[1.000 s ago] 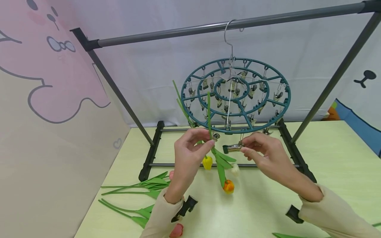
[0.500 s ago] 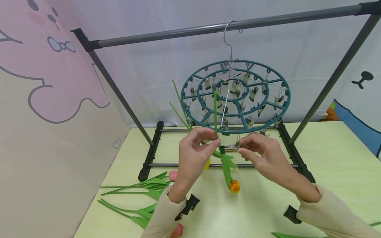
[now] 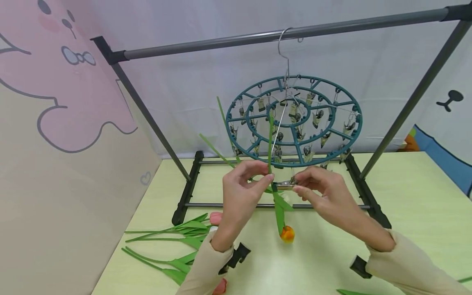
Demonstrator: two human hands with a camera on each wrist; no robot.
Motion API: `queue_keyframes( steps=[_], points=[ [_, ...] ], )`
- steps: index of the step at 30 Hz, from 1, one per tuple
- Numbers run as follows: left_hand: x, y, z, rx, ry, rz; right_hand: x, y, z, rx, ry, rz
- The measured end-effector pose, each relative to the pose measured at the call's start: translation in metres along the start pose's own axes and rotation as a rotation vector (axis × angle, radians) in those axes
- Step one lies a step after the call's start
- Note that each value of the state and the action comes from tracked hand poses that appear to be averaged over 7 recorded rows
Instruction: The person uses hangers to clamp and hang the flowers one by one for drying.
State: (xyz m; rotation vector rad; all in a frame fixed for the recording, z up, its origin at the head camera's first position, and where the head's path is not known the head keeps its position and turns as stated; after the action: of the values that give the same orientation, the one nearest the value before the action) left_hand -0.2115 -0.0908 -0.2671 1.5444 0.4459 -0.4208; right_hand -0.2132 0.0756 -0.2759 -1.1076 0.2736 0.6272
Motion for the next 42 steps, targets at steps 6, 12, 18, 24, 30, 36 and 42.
queue_keyframes(
  steps=[6, 12, 18, 24, 30, 36, 42],
  points=[
    [0.001, 0.002, 0.002, -0.005, 0.027, -0.023, 0.000, 0.001, -0.002, -0.009, 0.005, 0.015],
    [0.001, 0.002, 0.005, 0.012, 0.055, -0.028, -0.002, 0.000, -0.005, -0.028, 0.007, 0.023],
    [0.001, 0.000, 0.004, 0.030, 0.052, -0.012, -0.002, 0.000, -0.006, -0.028, 0.009, 0.012],
    [0.001, -0.002, 0.003, 0.055, 0.042, -0.005, -0.002, 0.002, -0.004, 0.002, 0.009, 0.006],
    [0.001, -0.005, 0.003, 0.039, 0.041, -0.003, -0.001, 0.005, -0.005, 0.046, -0.008, -0.049],
    [0.001, -0.006, 0.007, 0.040, 0.046, -0.014, -0.002, 0.002, -0.006, 0.072, -0.034, -0.048],
    [0.001, -0.007, 0.014, 0.037, 0.057, -0.012, 0.000, 0.001, -0.009, 0.089, -0.083, -0.075]
  ],
)
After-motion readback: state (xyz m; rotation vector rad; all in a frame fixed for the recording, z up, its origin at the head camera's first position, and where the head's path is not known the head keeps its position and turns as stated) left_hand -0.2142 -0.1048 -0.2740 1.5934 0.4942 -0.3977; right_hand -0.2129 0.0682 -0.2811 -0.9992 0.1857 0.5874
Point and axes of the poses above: each hand's wrist, its own x-axis away from the middle knuckle, its own z-axis out of the back of the hand, y = z × x, the point moved 9 cm from there along -x, towards the middle knuckle, and after that the axes turned 4 degrees about -z, right-handed, at the moved point
